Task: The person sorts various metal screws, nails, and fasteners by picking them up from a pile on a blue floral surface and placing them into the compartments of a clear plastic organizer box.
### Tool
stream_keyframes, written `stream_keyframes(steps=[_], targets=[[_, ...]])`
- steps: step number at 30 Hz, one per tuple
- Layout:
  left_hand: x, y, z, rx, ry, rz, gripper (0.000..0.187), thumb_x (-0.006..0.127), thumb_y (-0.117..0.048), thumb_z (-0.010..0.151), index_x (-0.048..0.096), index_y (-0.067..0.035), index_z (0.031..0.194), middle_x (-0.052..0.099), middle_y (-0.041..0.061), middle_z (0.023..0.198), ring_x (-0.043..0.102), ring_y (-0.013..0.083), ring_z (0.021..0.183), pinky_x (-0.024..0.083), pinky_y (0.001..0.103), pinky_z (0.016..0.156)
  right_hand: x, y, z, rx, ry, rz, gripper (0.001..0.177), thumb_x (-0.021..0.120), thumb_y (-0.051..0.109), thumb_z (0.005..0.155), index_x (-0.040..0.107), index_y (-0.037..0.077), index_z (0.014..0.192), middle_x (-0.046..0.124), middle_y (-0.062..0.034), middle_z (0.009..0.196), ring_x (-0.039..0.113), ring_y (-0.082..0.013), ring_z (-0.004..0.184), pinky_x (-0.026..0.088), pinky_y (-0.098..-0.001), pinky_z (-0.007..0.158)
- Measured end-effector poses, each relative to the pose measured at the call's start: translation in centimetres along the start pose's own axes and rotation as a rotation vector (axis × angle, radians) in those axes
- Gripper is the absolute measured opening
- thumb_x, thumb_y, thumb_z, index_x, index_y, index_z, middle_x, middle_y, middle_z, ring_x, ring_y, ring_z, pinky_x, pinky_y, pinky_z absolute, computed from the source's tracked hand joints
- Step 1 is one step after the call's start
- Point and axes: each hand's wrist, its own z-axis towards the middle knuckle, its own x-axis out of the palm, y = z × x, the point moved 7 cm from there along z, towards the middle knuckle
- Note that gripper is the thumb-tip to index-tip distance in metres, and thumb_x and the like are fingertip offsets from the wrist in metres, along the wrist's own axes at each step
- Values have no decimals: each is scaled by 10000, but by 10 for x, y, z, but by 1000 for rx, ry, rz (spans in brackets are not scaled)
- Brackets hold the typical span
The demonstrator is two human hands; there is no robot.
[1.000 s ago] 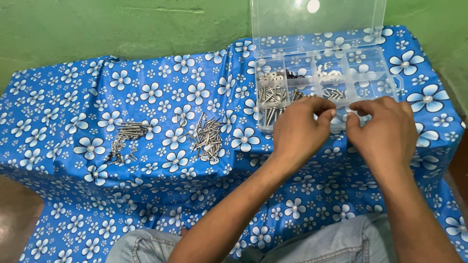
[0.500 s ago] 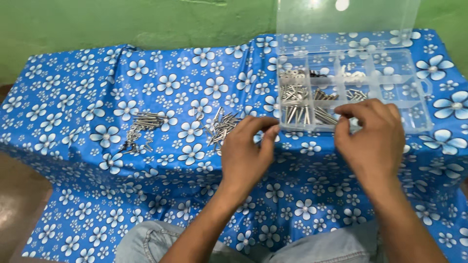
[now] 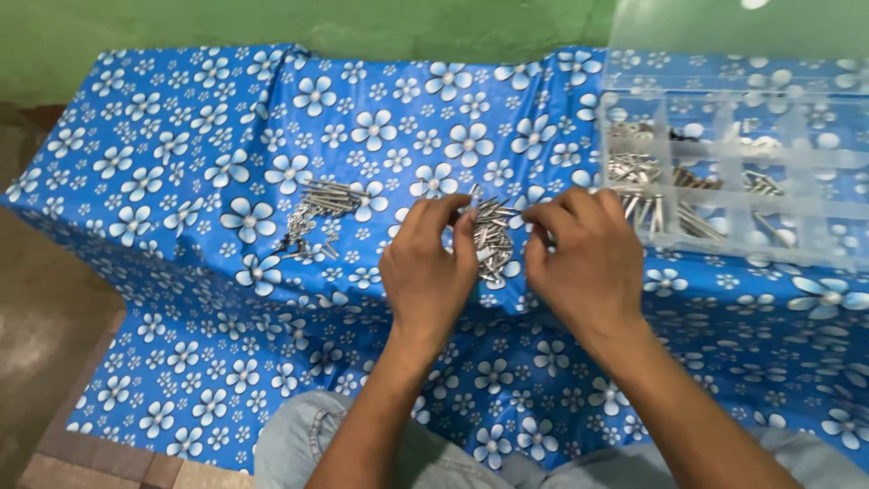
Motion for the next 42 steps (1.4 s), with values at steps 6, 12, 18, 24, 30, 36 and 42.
stream_keyframes(steps=[6, 12, 18, 24, 30, 36, 42], targets=[[-11, 26, 8, 9, -98, 8, 138, 682, -227, 981, 736, -150, 1082, 725, 39, 976, 732, 264, 840, 553, 375, 684, 49, 38, 21, -108, 32, 21, 84, 768, 128, 804, 791, 125, 885, 684, -52, 868, 604, -292, 846, 495, -438, 738], [-25, 59, 20, -74, -146, 46, 132, 698, -238, 965, 752, -149, 1046, 726, 31, 923, 731, 254, 844, 546, 385, 694, 107, 62, 41, -157, 106, 25, 129, 754, 212, 835, 784, 96, 885, 691, -69, 868, 620, -308, 854, 493, -449, 704], [-40, 74, 26, -179, -212, 51, 110, 686, -213, 948, 772, -147, 962, 742, 30, 880, 728, 244, 824, 534, 379, 697, 163, 79, 55, -257, 170, -32, 181, 701, 254, 850, 786, 112, 922, 694, -80, 909, 644, -304, 881, 511, -470, 717], [-54, 84, 30, -202, -265, 52, 118, 692, -203, 945, 781, -130, 969, 750, 37, 897, 734, 244, 834, 547, 366, 740, 208, 86, 65, -206, 297, 49, 222, 670, 282, 890, 768, 84, 915, 659, -132, 974, 663, -330, 902, 549, -461, 701], [-58, 86, 29, -192, -312, -2, 122, 687, -202, 958, 779, -124, 974, 754, 36, 916, 737, 239, 837, 553, 357, 744, 212, 87, 71, -103, 310, 176, 208, 675, 294, 893, 782, 124, 947, 651, -120, 920, 680, -350, 839, 536, -505, 664], [-52, 91, 30, -190, -260, 75, 106, 698, -184, 960, 773, -134, 1016, 738, 33, 971, 731, 247, 842, 555, 371, 726, 202, 86, 73, -55, 314, 220, 213, 707, 301, 877, 774, 105, 928, 688, -101, 912, 696, -348, 824, 540, -494, 675], [-36, 96, 31, -84, -122, 179, 302, 661, -92, 874, 739, -155, 1159, 647, 108, 1289, 707, 322, 867, 551, 441, 704, 169, 63, 76, 109, 325, 337, 191, 710, 246, 801, 794, 110, 905, 772, -77, 823, 747, -296, 769, 578, -416, 703]])
